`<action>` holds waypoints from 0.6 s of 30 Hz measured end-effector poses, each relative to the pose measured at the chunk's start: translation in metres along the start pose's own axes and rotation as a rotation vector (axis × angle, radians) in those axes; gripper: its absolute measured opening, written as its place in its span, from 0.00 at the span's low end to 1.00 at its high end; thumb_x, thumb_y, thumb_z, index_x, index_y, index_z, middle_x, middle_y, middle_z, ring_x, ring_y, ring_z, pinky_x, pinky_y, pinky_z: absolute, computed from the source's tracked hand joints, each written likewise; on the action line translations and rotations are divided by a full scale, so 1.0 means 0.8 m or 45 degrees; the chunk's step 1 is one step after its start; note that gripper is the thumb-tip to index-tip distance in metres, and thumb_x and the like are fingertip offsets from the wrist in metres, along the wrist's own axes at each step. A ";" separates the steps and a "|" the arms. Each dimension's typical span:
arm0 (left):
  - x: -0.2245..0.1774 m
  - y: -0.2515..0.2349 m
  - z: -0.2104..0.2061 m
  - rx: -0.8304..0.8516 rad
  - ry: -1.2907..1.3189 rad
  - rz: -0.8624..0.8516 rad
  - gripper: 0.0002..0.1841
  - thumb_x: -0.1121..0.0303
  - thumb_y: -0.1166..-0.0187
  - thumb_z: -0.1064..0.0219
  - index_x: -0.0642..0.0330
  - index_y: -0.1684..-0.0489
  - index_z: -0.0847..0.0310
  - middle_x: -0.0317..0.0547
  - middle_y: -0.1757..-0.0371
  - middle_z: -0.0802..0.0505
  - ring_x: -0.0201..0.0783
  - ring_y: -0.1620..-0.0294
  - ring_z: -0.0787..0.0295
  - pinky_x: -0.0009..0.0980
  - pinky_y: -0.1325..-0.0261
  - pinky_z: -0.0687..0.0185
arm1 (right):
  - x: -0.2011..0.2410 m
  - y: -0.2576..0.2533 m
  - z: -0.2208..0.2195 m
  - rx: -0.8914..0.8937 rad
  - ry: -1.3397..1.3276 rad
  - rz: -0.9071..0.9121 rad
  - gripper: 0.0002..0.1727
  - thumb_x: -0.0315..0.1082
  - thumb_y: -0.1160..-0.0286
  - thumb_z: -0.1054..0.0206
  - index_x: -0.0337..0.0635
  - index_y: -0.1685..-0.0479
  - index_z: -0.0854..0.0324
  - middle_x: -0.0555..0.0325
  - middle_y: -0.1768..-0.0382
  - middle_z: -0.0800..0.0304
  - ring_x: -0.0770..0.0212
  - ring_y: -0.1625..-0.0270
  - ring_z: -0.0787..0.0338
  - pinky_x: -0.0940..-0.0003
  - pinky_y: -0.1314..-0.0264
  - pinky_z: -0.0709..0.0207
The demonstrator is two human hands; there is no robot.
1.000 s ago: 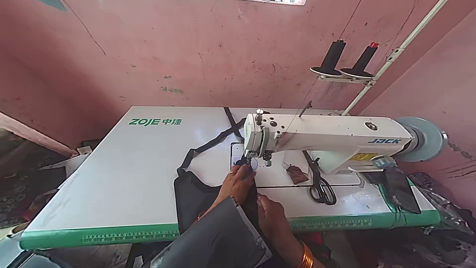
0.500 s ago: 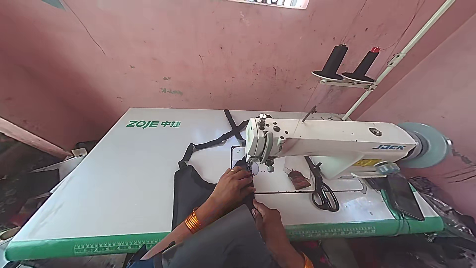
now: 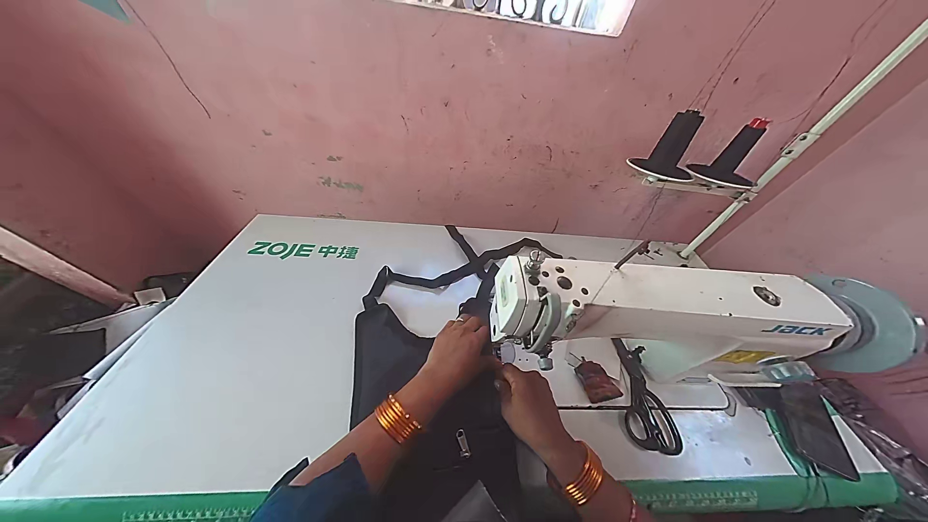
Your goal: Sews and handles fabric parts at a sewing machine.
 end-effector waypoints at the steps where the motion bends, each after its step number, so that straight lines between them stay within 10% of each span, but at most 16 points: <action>1: -0.025 0.018 0.008 0.107 -0.005 0.109 0.19 0.60 0.14 0.36 0.67 0.39 0.14 0.60 0.34 0.11 0.59 0.26 0.19 0.56 0.26 0.25 | -0.004 -0.003 0.003 0.012 -0.054 0.001 0.14 0.33 0.15 0.42 0.36 0.44 0.13 0.42 0.55 0.07 0.44 0.46 0.08 0.46 0.40 0.20; 6: -0.116 0.119 0.000 0.524 0.078 0.257 0.25 0.52 0.05 0.53 0.45 0.12 0.32 0.63 0.27 0.18 0.63 0.43 0.10 0.57 0.44 0.15 | -0.057 0.048 -0.026 -0.086 -1.249 -0.067 0.11 0.25 0.18 0.39 0.32 0.44 0.15 0.55 0.64 0.07 0.68 0.63 0.09 0.71 0.56 0.15; 9: -0.103 0.142 -0.034 0.222 0.185 0.215 0.27 0.39 0.16 0.41 0.48 0.32 0.15 0.63 0.37 0.15 0.60 0.54 0.08 0.54 0.54 0.12 | -0.083 0.089 -0.008 -0.541 -0.481 0.285 0.12 0.27 0.25 0.35 0.36 0.50 0.08 0.58 0.62 0.03 0.70 0.61 0.06 0.73 0.53 0.12; 12: -0.080 0.157 -0.069 -0.314 0.298 0.205 0.24 0.42 0.26 0.32 0.56 0.61 0.10 0.54 0.59 0.13 0.51 0.66 0.11 0.47 0.66 0.15 | -0.129 0.068 0.025 -0.718 0.295 0.238 0.26 0.12 0.35 0.40 0.27 0.33 0.17 0.34 0.32 0.13 0.36 0.27 0.15 0.43 0.23 0.24; 14: -0.071 0.162 -0.064 -0.343 0.519 0.296 0.18 0.53 0.33 0.28 0.56 0.53 0.10 0.54 0.48 0.13 0.48 0.55 0.12 0.45 0.55 0.15 | -0.146 0.047 0.031 -0.714 0.337 0.229 0.27 0.10 0.33 0.44 0.27 0.32 0.17 0.32 0.28 0.17 0.35 0.23 0.18 0.43 0.19 0.29; 18: -0.051 0.165 -0.051 -0.264 0.839 0.380 0.17 0.72 0.38 0.31 0.56 0.49 0.07 0.48 0.41 0.11 0.39 0.43 0.13 0.37 0.46 0.16 | -0.089 0.032 0.009 -0.721 0.007 0.976 0.21 0.15 0.28 0.44 0.31 0.42 0.11 0.41 0.37 0.08 0.47 0.30 0.10 0.57 0.25 0.18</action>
Point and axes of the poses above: each hand's wrist, its own y-axis away from the middle knuckle, its own z-axis out of the back of the hand, x = y × z, the point moved 2 cm from there along -y, towards the middle knuckle
